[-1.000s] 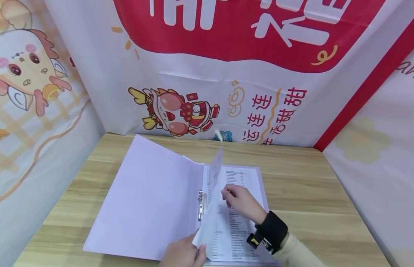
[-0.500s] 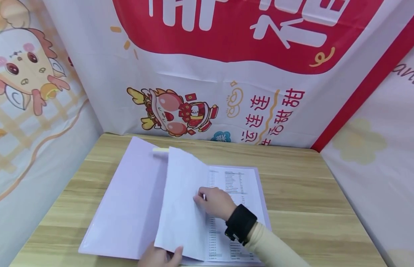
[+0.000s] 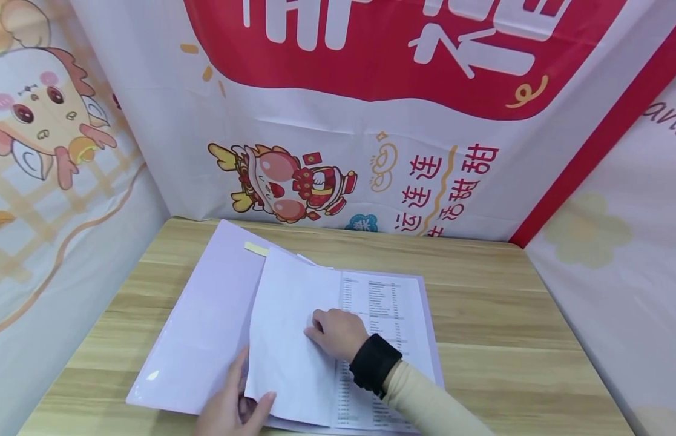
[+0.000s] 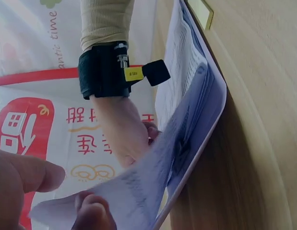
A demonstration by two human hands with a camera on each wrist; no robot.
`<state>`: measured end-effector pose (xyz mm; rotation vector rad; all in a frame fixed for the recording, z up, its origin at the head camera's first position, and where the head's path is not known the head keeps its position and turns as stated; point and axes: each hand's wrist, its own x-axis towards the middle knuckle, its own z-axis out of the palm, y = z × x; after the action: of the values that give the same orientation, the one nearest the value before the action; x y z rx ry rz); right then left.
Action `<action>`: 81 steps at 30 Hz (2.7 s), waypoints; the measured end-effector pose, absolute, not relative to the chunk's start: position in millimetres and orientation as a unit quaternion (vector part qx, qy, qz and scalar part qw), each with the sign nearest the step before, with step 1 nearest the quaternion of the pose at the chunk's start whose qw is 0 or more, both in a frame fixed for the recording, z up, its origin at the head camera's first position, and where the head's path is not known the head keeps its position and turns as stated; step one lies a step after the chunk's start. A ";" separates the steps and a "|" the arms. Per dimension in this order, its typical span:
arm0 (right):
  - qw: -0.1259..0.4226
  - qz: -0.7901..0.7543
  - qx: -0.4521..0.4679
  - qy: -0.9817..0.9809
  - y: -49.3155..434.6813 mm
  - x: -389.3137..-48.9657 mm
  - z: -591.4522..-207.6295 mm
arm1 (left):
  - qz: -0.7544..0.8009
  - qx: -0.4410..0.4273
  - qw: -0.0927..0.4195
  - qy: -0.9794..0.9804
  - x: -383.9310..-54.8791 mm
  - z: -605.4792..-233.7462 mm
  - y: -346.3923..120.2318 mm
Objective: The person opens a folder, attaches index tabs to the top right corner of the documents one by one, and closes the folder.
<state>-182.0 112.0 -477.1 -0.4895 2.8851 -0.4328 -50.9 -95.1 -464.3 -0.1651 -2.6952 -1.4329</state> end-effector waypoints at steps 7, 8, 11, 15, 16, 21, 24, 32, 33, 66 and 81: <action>0.094 -0.123 -0.162 0.975 107.9 -183.0 -483.2 | -0.470 -0.142 0.190 -0.850 -51.9 -468.8 -99.2; 0.094 -0.119 -0.161 0.975 107.3 -182.9 -483.4 | -0.467 -0.150 0.207 -0.847 -52.5 -468.1 -99.4; 0.091 -0.113 -0.159 0.977 106.1 -182.3 -483.6 | -0.452 -0.161 0.240 -0.844 -53.2 -463.5 -99.8; 0.085 -0.112 -0.159 0.977 105.4 -182.3 -486.3 | -0.424 -0.210 0.256 -0.843 -56.8 -459.2 -101.3; 0.084 -0.112 -0.160 0.977 105.7 -182.6 -487.0 | -0.411 -0.234 0.260 -0.842 -59.2 -459.2 -102.2; 0.083 -0.120 -0.161 0.976 107.4 -183.7 -489.9 | -0.308 -0.345 0.272 -0.844 -72.7 -467.0 -106.3; 0.087 -0.133 -0.160 0.974 108.4 -183.5 -488.8 | -0.239 -0.354 0.258 -0.866 -74.8 -471.9 -108.7; 0.081 -0.177 -0.171 0.966 119.5 -184.0 -479.5 | -0.232 -0.342 0.225 -0.882 -72.2 -473.3 -105.5; 0.082 -0.182 -0.169 0.965 122.5 -184.1 -477.1 | -0.237 -0.346 0.230 -0.878 -72.7 -472.6 -104.0; 0.247 -0.272 -0.207 0.907 240.6 -61.4 -447.2 | -0.148 -0.374 -0.096 -0.910 -84.2 -462.9 -14.1; 0.221 -0.225 -0.166 0.934 236.9 -34.1 -497.5 | -0.102 -0.380 -0.149 -0.907 -85.4 -491.3 -8.7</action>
<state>-34.1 236.9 -497.5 -0.4585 2.5821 -0.6216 -85.4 -8.7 -491.3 -1.3226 -3.1554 -0.3553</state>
